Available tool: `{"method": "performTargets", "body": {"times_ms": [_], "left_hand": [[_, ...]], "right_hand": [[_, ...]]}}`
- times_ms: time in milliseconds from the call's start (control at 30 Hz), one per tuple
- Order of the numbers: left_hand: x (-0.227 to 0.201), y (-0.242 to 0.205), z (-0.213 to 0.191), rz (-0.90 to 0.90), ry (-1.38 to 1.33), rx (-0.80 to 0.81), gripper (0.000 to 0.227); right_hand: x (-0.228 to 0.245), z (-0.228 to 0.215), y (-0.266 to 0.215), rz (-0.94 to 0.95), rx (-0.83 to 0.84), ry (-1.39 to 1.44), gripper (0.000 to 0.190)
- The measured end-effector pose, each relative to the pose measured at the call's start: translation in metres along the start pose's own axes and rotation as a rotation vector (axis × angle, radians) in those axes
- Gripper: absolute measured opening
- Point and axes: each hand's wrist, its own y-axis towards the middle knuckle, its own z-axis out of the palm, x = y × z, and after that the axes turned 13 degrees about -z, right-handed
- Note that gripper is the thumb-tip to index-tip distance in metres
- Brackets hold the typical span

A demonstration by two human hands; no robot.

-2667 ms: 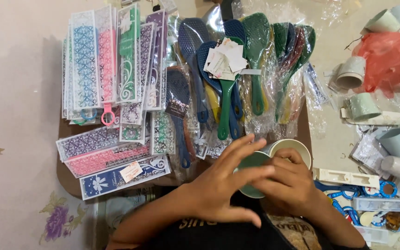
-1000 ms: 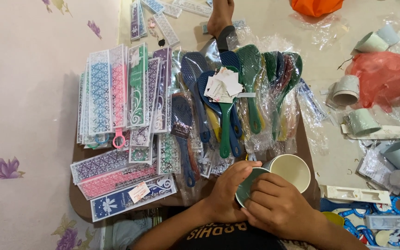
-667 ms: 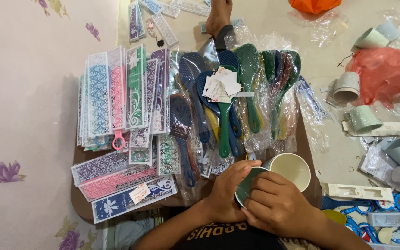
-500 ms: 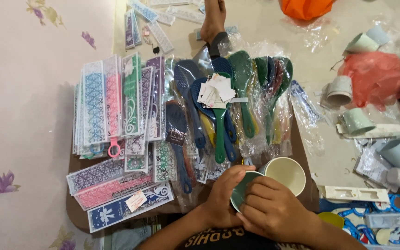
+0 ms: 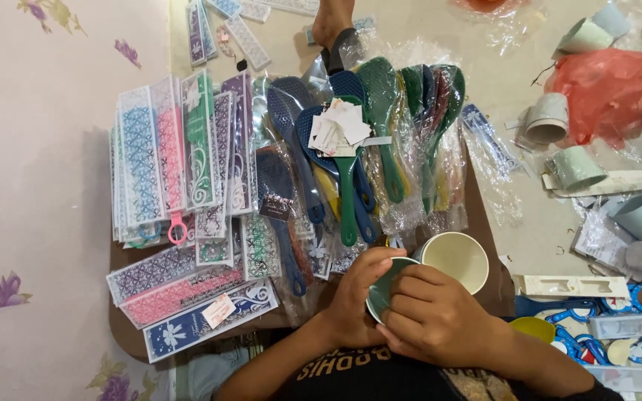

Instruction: Sorting and stacking paper cups and plastic spoons for packaging in a gift shop setting.

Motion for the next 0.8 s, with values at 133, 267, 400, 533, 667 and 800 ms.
{"method": "performTargets", "body": {"times_ms": [133, 267, 400, 533, 667, 800], "left_hand": [[0.000, 0.001, 0.000, -0.017, -0.015, 0.017, 0.082], [-0.001, 0.002, 0.000, -0.007, -0.006, 0.001, 0.079], [0.002, -0.001, 0.001, 0.018, 0.000, -0.009, 0.080], [0.000, 0.001, 0.001, 0.032, -0.047, -0.026, 0.083], [0.010, -0.004, 0.002, -0.049, -0.045, 0.025, 0.109], [0.009, -0.005, 0.003, 0.001, -0.094, 0.041, 0.114]], "right_hand": [[0.000, 0.001, -0.002, 0.006, -0.001, -0.005, 0.011], [-0.001, 0.003, -0.004, -0.002, -0.011, 0.001, 0.011], [0.000, -0.002, 0.000, -0.096, -0.041, -0.018, 0.012], [-0.005, -0.012, 0.004, -0.152, -0.048, -0.051, 0.013], [0.001, -0.045, -0.008, -0.174, -0.155, 0.034, 0.009], [0.000, -0.052, -0.034, -0.091, -0.282, -0.091, 0.016]]}}
